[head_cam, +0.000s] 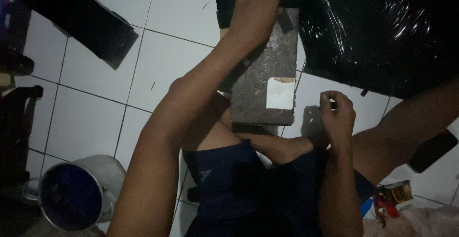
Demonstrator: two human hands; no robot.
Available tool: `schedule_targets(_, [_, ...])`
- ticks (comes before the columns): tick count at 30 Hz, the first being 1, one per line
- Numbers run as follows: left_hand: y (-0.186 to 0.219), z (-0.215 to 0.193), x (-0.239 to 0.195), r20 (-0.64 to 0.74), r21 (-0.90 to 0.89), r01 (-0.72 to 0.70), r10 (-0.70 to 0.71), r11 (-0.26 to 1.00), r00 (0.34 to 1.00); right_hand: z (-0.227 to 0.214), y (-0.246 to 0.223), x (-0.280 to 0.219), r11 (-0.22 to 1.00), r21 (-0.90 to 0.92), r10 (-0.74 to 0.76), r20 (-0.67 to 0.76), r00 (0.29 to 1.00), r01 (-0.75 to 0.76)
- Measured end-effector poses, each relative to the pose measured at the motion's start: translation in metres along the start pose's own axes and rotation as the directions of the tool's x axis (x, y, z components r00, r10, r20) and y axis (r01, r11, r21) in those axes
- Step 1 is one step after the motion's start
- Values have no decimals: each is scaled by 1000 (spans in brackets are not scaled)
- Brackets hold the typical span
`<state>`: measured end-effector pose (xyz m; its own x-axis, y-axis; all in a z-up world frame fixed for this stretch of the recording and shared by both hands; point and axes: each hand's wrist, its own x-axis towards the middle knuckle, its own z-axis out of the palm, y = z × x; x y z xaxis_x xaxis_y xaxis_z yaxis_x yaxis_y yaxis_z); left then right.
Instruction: The person sits on the floor and repeatedly cuts strips of black tape using a knife. The person holds the tape against a wooden block and slices it into smaller pieces, which are then placed on the floor.
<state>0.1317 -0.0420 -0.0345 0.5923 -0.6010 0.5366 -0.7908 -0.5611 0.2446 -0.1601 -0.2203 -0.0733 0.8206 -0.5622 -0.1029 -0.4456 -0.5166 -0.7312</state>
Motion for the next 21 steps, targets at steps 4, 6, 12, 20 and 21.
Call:
schedule_targets(4, [-4,6,5,76,-1,-48,48,999,996,3,4,-5,997,-21,71,33,997,-70])
schedule_targets(6, [-5,2,6,9,27,-85,85,996,996,4,5,-7,993,18,116,54,992,-117])
schedule_targets(12, [5,-29,-1,-3,-59,-151,152,987,988,1,10,-18,998,-4,60,18,998,-60])
schedule_targets(20, [54,-112,-104,226,-215,-244,292,945,929,-7,-16,-33,999,-40,21,9,1000,-21])
schedule_targets(21, [60,-121,-112,219,-250,-247,303,936,927,-9,-26,-34,999,-5,-38,31,999,38])
